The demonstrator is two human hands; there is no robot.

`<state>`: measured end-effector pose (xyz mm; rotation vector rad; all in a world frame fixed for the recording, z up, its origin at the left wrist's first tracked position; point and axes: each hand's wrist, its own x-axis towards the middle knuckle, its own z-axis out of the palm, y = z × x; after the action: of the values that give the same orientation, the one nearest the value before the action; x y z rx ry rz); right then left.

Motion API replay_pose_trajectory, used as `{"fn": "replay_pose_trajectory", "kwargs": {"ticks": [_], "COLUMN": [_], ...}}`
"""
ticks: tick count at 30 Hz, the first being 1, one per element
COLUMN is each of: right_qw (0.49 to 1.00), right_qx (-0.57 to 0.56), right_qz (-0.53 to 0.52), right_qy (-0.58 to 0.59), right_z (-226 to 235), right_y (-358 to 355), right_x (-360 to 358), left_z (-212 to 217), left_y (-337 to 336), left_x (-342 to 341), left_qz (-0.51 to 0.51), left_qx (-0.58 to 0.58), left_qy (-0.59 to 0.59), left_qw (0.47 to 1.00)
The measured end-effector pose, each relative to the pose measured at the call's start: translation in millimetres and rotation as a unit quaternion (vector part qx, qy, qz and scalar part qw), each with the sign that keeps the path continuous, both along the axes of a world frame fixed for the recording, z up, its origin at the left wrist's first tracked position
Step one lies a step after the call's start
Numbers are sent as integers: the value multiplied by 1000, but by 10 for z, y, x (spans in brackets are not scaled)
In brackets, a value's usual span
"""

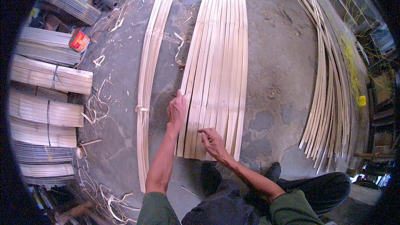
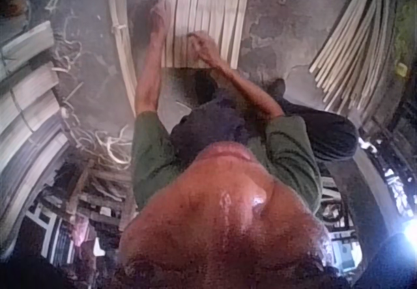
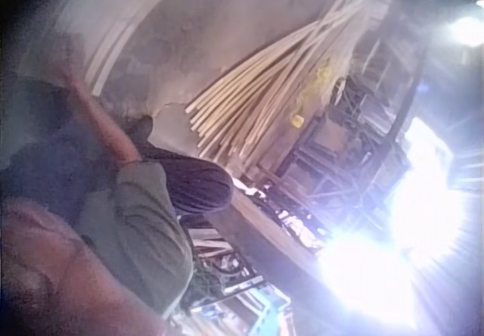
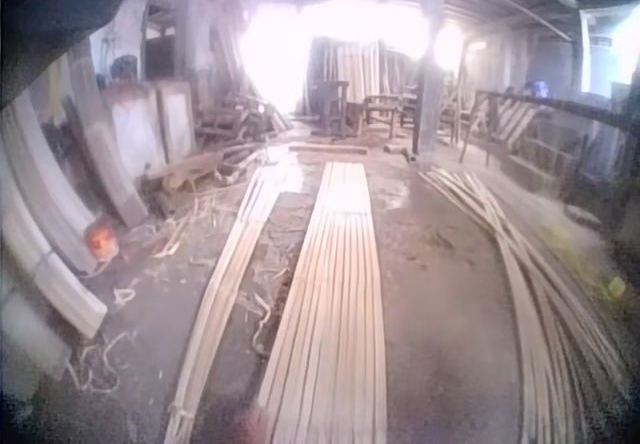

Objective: The person sits on the floor and repeatedly picks up thin wooden strips, aligns them, and places them into a growing stack. The person also unties a bundle of strips and adds them to the pile.

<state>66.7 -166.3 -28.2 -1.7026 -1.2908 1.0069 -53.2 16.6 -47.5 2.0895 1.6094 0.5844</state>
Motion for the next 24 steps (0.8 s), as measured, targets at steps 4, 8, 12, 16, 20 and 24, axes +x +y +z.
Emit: {"fn": "replay_pose_trajectory", "kwargs": {"ticks": [4,8,12,16,20,24], "right_qw": [1000,1000,1000,991,953,903], "right_qx": [14,10,22,90,134,140], "right_qz": [2,-7,-8,19,131,209], "right_qy": [1,8,-4,-96,-238,-349], "right_z": [6,63,70,146,106,-75], "right_y": [-39,-65,-91,-35,106,280], "right_x": [15,66,113,109,12,-223], "left_z": [-138,21,-21,-150,-176,-18], "left_y": [42,-25,-90,-33,69,69], "left_x": [-54,17,93,-56,-213,-180], "left_qz": [13,35,60,34,13,-25], "left_qx": [-1,-18,28,57,13,-39], "left_qy": [59,104,112,16,-71,-85], "left_qw": [998,994,992,998,997,995]}}
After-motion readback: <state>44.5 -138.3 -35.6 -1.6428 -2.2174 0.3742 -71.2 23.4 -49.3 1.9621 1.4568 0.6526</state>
